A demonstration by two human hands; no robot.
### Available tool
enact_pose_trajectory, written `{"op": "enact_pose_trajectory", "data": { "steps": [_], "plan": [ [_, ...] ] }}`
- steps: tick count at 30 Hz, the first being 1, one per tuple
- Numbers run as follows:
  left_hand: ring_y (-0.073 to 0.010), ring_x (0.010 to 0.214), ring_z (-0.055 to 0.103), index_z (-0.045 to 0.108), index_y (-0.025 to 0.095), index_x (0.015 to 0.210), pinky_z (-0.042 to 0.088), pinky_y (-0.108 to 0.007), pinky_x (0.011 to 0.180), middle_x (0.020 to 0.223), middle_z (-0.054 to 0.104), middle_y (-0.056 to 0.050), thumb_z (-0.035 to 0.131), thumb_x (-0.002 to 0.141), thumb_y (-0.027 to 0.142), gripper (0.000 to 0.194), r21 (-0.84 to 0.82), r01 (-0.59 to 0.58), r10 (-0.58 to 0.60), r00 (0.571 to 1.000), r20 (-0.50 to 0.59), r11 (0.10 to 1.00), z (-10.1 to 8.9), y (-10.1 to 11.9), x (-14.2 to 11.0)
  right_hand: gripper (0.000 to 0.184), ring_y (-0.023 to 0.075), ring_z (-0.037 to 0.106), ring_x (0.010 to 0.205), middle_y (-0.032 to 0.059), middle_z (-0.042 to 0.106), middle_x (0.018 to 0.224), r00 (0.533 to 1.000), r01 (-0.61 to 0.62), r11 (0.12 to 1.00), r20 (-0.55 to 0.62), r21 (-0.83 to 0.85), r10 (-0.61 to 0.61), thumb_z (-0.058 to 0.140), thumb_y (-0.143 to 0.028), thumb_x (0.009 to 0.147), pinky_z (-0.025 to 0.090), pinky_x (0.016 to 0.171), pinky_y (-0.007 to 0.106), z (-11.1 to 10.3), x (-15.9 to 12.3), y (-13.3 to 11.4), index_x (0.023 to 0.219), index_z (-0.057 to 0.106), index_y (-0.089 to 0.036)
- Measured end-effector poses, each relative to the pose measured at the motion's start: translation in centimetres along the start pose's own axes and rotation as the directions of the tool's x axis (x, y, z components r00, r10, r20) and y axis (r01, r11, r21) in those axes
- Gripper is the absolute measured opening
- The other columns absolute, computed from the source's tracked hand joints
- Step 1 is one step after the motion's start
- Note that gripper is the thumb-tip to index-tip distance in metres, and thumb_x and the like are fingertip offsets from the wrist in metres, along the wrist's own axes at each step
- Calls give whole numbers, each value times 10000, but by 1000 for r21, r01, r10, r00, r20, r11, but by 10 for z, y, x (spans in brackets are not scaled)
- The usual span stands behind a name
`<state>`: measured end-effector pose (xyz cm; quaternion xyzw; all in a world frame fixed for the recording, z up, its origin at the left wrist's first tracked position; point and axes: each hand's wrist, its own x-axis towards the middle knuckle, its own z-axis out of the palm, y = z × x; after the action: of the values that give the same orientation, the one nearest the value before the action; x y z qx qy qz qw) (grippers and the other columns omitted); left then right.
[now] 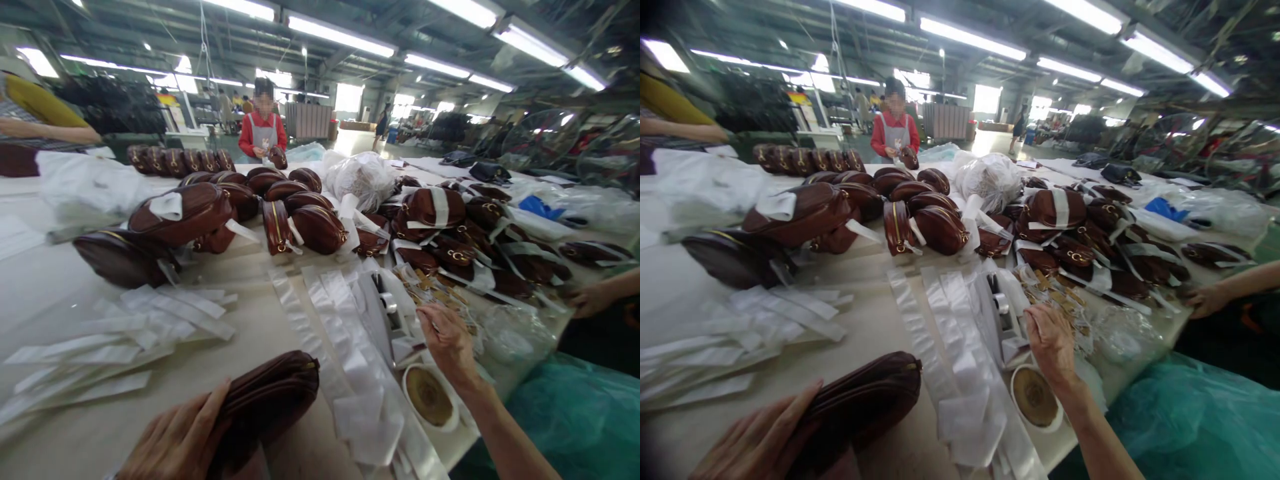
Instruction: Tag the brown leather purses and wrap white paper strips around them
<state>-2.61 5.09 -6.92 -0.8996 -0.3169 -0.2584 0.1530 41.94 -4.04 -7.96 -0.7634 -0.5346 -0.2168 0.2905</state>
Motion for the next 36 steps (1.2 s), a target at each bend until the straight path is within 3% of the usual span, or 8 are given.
{"op": "enact_pose_trajectory", "data": {
  "steps": [3, 8, 17, 20, 23, 27, 30, 36],
  "plan": [
    [-189, 787, 606, 423, 176, 1330, 425, -300, 765, 945, 655, -70, 394, 934, 336, 427, 14, -30, 30, 1000, 7, 999, -5, 0, 5, 248, 209, 593, 896, 96, 667, 947, 984, 147, 986, 92, 73, -153, 423, -298, 917, 455, 849, 375, 13, -11, -51, 934, 644, -187],
    [-169, 745, 592, 513, 160, 1221, 426, -281, 735, 894, 648, -56, 416, 932, 297, 334, 11, 18, -18, 1000, -15, 1000, -10, 7, 10, 226, 262, 551, 1024, 131, 629, 1091, 874, 336, 936, 337, 106, -351, 486, -229, 886, 443, 828, 396, 47, -31, -120, 1065, 612, -171],
    [-142, 758, 632, 617, 209, 1009, 485, -223, 717, 856, 681, -15, 463, 904, 389, 259, -264, 265, -291, 955, -61, 927, -12, -15, -3, 327, 271, 463, 1148, 112, 588, 1191, 797, 365, 889, 400, 278, -452, 465, -114, 857, 339, 967, 439, 73, -73, -169, 1167, 560, -161],
    [-175, 777, 646, 658, 225, 942, 512, -252, 724, 862, 696, -10, 521, 827, 478, 310, -444, 501, -519, 850, 91, 743, -15, -30, -6, 353, 268, 462, 1135, 108, 575, 1210, 774, 349, 866, 410, 358, -482, 482, -129, 853, 341, 958, 440, 73, -83, -189, 1197, 540, -182],
    [-209, 820, 641, 675, 208, 934, 513, -273, 734, 882, 702, -11, 617, 710, 505, 377, -556, 722, -683, 649, 336, 412, -20, -48, 1, 272, 249, 506, 1064, 98, 592, 1174, 741, 309, 835, 435, 455, -512, 497, -173, 865, 380, 911, 415, 67, -82, -204, 1124, 575, -205],
    [-179, 700, 621, 666, 160, 946, 495, -245, 637, 809, 695, -11, 739, 580, 466, 482, -658, 753, -718, 442, 538, -29, -20, -74, 12, 282, 237, 550, 1015, 122, 599, 1142, 795, 181, 887, 468, 424, -386, 505, -199, 873, 421, 861, 377, 53, -76, -192, 1150, 552, -177],
    [-144, 576, 585, 656, 145, 923, 467, -229, 552, 712, 673, -1, 787, 532, 433, 503, -684, 698, -704, 378, 602, -211, -12, -86, 13, 216, 250, 581, 916, 114, 627, 991, 800, 70, 951, 552, 300, -233, 555, -267, 846, 442, 782, 359, 41, -81, -174, 1026, 593, -155],
    [-133, 530, 564, 663, 137, 854, 436, -221, 510, 681, 659, -5, 814, 492, 426, 487, -721, 642, -706, 383, 596, -260, -1, -79, 15, 111, 219, 578, 815, 67, 609, 834, 692, -87, 972, 715, 220, -100, 636, -276, 764, 401, 699, 296, 27, -93, -188, 766, 595, -172]
  ]
}}
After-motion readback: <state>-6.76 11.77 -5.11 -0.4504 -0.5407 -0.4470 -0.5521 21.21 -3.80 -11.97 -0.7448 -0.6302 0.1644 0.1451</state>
